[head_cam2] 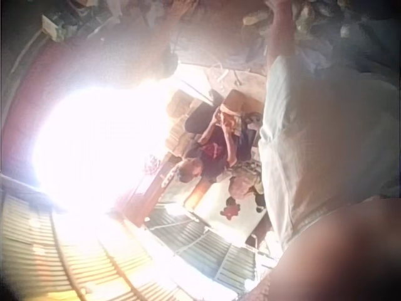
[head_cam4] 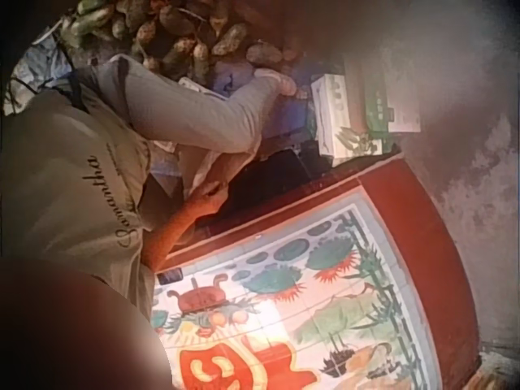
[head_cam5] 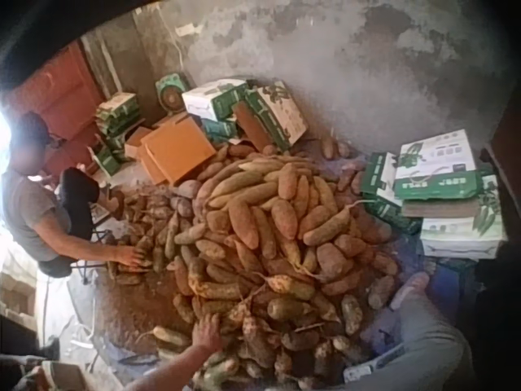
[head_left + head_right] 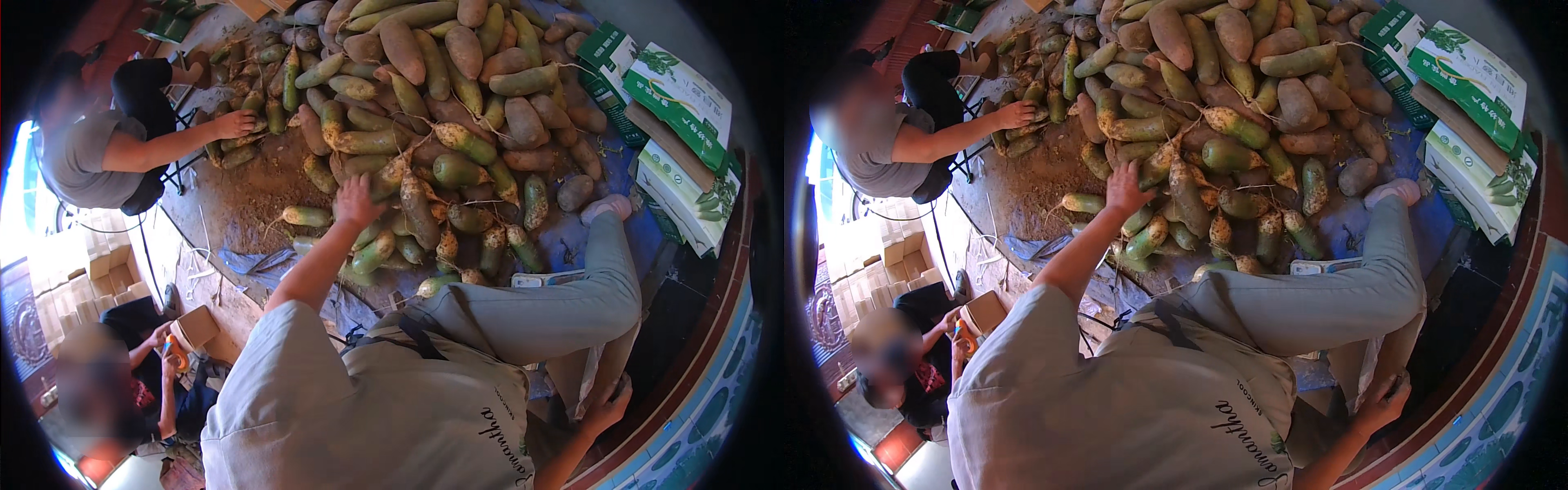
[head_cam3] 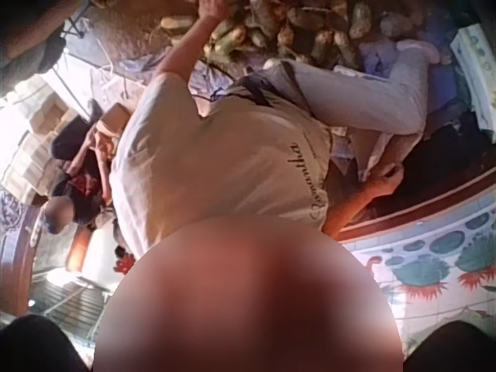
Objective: Sort and pack large radishes or similar produce into cardboard boxes lined with plastic.
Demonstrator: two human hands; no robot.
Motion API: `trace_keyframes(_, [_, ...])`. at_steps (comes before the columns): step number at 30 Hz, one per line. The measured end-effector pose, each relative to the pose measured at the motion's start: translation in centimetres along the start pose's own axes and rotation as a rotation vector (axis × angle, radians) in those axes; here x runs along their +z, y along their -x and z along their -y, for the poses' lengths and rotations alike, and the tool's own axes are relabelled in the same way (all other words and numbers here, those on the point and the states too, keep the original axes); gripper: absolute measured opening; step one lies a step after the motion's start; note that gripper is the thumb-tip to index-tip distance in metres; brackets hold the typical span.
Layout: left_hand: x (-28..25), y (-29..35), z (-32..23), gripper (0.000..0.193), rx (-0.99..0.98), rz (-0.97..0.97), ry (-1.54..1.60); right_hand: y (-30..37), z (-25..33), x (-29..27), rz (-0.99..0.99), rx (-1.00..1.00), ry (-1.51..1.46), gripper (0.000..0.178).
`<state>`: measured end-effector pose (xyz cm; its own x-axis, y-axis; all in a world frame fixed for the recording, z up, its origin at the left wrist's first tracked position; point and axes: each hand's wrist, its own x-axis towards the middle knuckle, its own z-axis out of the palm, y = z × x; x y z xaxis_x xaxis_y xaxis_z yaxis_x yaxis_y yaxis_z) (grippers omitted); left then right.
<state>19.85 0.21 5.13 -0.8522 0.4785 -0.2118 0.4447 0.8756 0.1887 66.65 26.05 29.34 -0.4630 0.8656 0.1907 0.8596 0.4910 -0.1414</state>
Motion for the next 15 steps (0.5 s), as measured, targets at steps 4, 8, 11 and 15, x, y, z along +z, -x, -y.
trace_keyframes(4, [0.0, -1.8, -2.3, 0.066, -0.024, 0.091, -0.172, 0.5, 0.3, 0.0, 0.016, 0.04, -0.014, 0.022])
trace_keyframes(8, [-1.3, -1.5, -2.4, 0.063, -0.02, 0.119, -0.168, 0.7, -0.2, 0.0, 0.019, 0.015, 0.003, 0.023])
trace_keyframes(11, [-3.1, 0.1, -0.6, 0.055, 0.058, 0.113, -0.245, 0.7, -0.7, -0.1, 0.014, 0.016, -0.005, 0.022])
trace_keyframes(15, [-4.1, 2.1, 4.0, 0.054, 0.009, 0.079, -0.315, 0.7, -1.1, 0.3, 0.016, 0.02, 0.013, 0.022])
